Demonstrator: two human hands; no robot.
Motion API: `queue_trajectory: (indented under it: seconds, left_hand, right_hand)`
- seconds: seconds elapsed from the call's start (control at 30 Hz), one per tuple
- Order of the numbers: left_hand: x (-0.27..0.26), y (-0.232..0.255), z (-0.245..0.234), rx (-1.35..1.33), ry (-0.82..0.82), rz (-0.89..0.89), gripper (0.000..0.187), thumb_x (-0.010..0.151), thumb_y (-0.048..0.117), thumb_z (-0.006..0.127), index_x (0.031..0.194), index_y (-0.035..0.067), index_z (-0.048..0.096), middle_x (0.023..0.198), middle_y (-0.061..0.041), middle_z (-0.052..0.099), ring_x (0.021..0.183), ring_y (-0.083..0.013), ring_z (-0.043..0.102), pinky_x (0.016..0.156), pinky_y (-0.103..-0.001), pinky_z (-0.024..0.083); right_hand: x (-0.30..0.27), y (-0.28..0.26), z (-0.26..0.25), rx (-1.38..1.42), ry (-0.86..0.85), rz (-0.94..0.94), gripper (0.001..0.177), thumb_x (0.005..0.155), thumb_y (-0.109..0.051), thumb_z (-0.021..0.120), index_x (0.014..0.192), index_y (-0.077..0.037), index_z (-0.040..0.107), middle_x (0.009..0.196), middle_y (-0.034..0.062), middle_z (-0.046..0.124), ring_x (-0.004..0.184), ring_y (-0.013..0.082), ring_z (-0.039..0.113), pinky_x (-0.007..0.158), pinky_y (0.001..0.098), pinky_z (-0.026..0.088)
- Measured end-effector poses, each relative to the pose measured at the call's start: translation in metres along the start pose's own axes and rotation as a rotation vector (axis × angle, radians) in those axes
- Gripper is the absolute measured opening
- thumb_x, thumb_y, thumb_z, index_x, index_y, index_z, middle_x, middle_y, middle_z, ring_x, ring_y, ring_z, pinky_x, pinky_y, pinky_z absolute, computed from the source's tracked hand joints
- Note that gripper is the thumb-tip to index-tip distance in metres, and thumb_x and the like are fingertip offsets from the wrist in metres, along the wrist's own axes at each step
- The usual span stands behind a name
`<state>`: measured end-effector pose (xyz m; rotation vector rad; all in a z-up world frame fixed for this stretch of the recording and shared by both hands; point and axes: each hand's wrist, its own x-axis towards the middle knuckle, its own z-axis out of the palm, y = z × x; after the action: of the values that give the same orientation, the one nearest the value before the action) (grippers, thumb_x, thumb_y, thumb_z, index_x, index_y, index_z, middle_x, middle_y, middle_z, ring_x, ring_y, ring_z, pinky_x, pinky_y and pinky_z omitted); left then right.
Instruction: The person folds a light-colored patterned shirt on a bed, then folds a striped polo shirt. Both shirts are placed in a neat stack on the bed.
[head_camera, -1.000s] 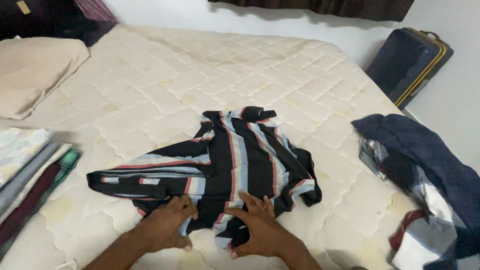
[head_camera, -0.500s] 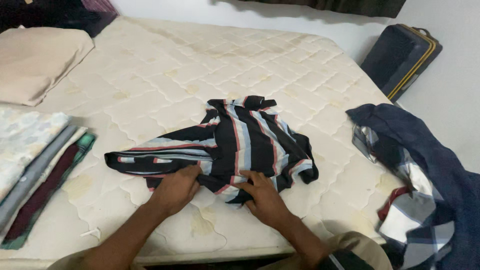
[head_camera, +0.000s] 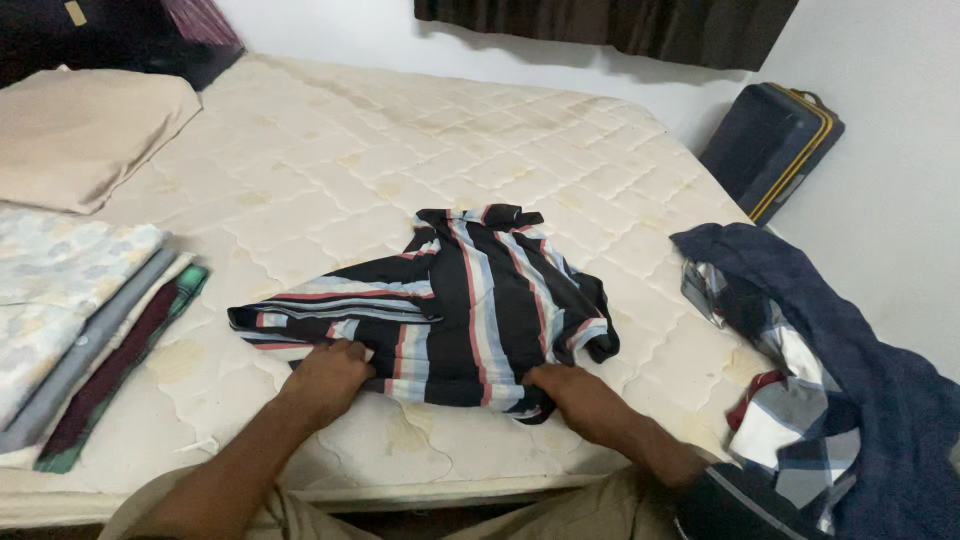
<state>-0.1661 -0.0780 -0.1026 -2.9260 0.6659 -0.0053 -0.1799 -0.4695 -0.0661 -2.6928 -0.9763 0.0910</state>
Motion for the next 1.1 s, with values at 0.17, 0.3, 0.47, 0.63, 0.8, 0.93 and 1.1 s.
queue_trajectory:
  seconds: [0.17,0.3,0.47,0.63,0.8,0.93,1.1]
  left_hand:
    - [0.006,0.000,0.020,0.100,0.102,0.091,0.020,0.086,0.011,0.060,0.098,0.011,0.076,0.125,-0.008,0.067,0.116,-0.0259,0.065,0.102,-0.042,0.050]
    - [-0.008,0.000,0.017,0.085,-0.220,-0.178,0.019,0.098,0.018,0.056,0.107,0.016,0.073,0.112,-0.007,0.075,0.105,-0.0252,0.072,0.089,-0.040,0.060]
    - [-0.016,0.009,-0.012,0.079,-0.375,-0.333,0.032,0.089,0.037,0.071,0.112,0.016,0.076,0.112,-0.005,0.076,0.103,-0.0228,0.074,0.085,-0.040,0.061]
    - [-0.018,0.014,-0.026,0.021,-0.447,-0.545,0.061,0.080,0.045,0.083,0.129,0.014,0.067,0.118,-0.006,0.074,0.108,-0.0236,0.072,0.085,-0.038,0.060]
    - [-0.019,0.000,-0.018,0.006,-0.625,-0.604,0.112,0.086,0.055,0.077,0.155,-0.004,0.012,0.119,-0.012,0.076,0.102,-0.0239,0.078,0.077,-0.035,0.061]
    - [-0.017,-0.009,-0.015,0.022,-0.427,-0.614,0.034,0.096,0.036,0.066,0.124,0.019,0.075,0.130,-0.006,0.069,0.121,-0.0267,0.066,0.096,-0.044,0.055]
    - [-0.011,-0.012,-0.004,0.345,-0.045,-0.335,0.029,0.094,0.037,0.059,0.107,0.017,0.076,0.126,-0.013,0.063,0.128,-0.0292,0.052,0.108,-0.045,0.033]
  right_hand:
    - [0.000,0.026,0.002,-0.165,-0.155,-0.089,0.026,0.080,0.001,0.060,0.099,-0.009,0.074,0.110,0.0111,0.071,0.108,0.0316,0.067,0.094,0.0447,0.048]
    - [-0.004,0.046,0.004,-0.437,-0.469,0.124,0.014,0.086,-0.018,0.065,0.092,-0.009,0.075,0.101,0.0120,0.072,0.103,0.0326,0.070,0.090,0.0478,0.052]
    - [-0.009,0.074,0.005,-0.172,-0.239,0.326,0.026,0.091,-0.031,0.064,0.093,-0.008,0.075,0.098,0.0179,0.075,0.094,0.0365,0.070,0.083,0.0465,0.055]
    - [0.007,0.073,0.027,0.224,-0.241,0.634,0.050,0.088,-0.050,0.069,0.086,0.000,0.078,0.072,0.0167,0.073,0.060,0.0276,0.071,0.063,0.0404,0.058]
    - [0.018,0.078,0.041,0.932,-0.023,0.859,0.080,0.086,-0.074,0.073,0.096,0.005,0.074,0.065,0.0049,0.053,0.046,0.0174,0.044,0.047,0.0371,0.036]
    - [0.035,0.081,0.060,1.069,0.191,1.078,0.083,0.079,-0.070,0.071,0.112,0.006,0.068,0.092,0.0124,0.070,0.070,0.0236,0.062,0.069,0.0416,0.057]
    - [0.041,0.085,0.076,1.005,0.173,0.981,0.071,0.085,-0.045,0.083,0.122,0.011,0.062,0.117,0.0219,0.067,0.099,0.0298,0.064,0.085,0.0428,0.053]
